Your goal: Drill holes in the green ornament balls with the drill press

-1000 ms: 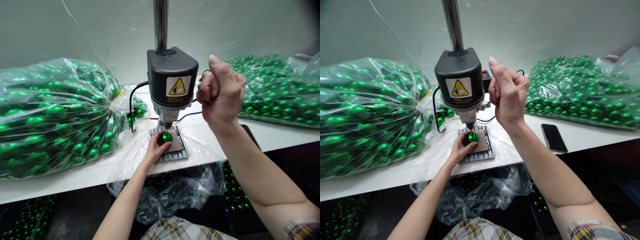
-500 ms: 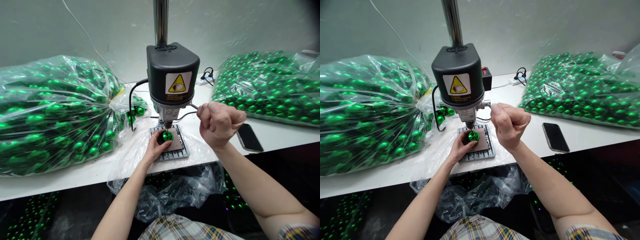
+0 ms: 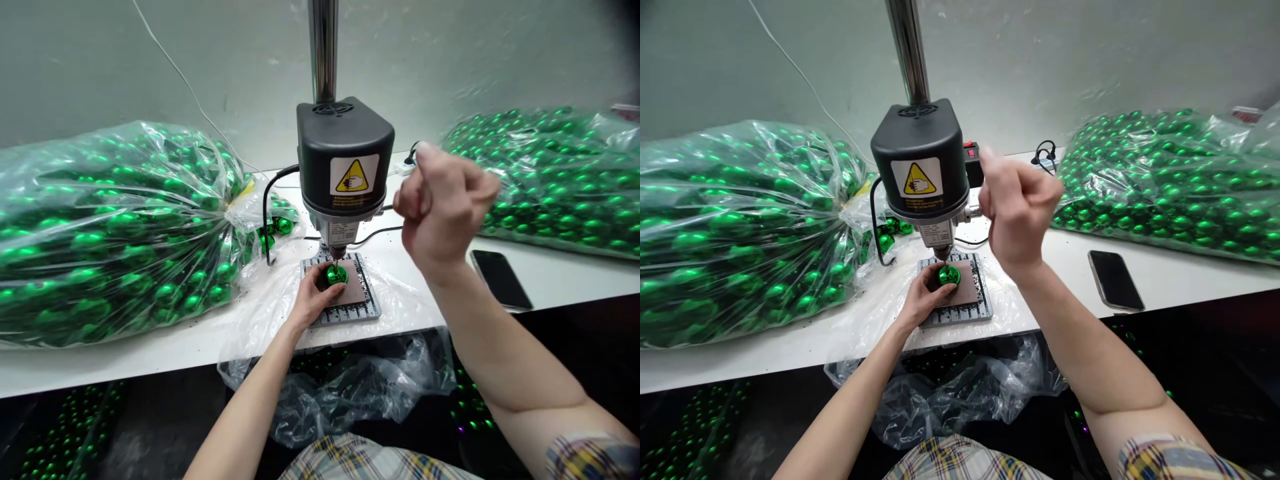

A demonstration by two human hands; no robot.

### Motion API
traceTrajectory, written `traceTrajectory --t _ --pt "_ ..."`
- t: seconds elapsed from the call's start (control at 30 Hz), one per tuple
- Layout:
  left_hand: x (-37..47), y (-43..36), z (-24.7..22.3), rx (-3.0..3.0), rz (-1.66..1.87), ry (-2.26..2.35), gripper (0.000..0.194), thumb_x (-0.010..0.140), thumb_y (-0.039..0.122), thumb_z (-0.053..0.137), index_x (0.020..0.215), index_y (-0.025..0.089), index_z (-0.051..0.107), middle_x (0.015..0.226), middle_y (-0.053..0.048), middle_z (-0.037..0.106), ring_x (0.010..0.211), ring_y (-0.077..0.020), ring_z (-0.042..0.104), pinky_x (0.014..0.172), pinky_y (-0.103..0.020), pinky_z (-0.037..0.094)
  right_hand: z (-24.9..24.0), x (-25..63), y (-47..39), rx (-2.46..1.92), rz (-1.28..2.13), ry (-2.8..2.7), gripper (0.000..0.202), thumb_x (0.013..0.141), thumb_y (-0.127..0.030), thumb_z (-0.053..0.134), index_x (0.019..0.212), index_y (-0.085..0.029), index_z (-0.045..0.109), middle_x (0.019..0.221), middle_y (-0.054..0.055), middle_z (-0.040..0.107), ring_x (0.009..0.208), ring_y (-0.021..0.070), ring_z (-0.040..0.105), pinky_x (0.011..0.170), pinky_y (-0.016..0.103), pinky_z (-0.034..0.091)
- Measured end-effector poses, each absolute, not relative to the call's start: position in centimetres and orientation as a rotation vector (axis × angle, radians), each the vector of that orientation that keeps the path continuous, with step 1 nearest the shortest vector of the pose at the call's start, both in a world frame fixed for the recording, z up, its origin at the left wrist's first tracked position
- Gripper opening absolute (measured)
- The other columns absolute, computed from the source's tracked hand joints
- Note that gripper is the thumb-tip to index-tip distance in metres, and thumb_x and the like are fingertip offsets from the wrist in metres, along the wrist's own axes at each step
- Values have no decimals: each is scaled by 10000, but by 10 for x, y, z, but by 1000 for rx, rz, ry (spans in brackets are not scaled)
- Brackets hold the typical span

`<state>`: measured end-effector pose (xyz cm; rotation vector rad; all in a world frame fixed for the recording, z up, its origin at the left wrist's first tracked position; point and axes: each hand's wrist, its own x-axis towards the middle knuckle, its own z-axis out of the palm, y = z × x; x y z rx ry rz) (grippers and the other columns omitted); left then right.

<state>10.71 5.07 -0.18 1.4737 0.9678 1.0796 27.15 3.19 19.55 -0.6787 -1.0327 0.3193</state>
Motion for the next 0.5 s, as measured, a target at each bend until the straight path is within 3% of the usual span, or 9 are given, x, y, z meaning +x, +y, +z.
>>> traceTrajectory --t 0.13,0.27,0.4,0.5 --pt "101 31 15 1564 1186 1119 527 744 362 848 1175 220 580 1159 -82 666 1111 -261 641 983 -415 509 233 274 53 -718 582 -1002 550 886 -303 666 447 -230 342 407 -61 302 347 66 245 370 289 142" --pt "80 -24 21 1888 1154 1093 361 811 380 792 1104 254 621 1091 -89 652 1045 -267 637 908 -412 537 235 277 60 -747 651 -1006 524 902 -281 630 482 -224 321 425 -64 283 361 56 232 374 272 135" --pt "57 -86 -16 2316 503 783 422 900 280 652 1320 302 608 1359 -163 608 1242 -338 592 1028 -495 515 232 276 57 -668 674 -970 486 862 -182 622 452 -222 366 407 -57 312 353 59 243 371 288 110" --pt "51 -108 -56 2335 -141 865 711 807 134 686 1470 310 499 1589 -194 424 1435 -423 443 1143 -598 408 233 275 56 -626 695 -959 468 842 -161 613 426 -217 407 386 -52 335 333 59 229 366 297 85"
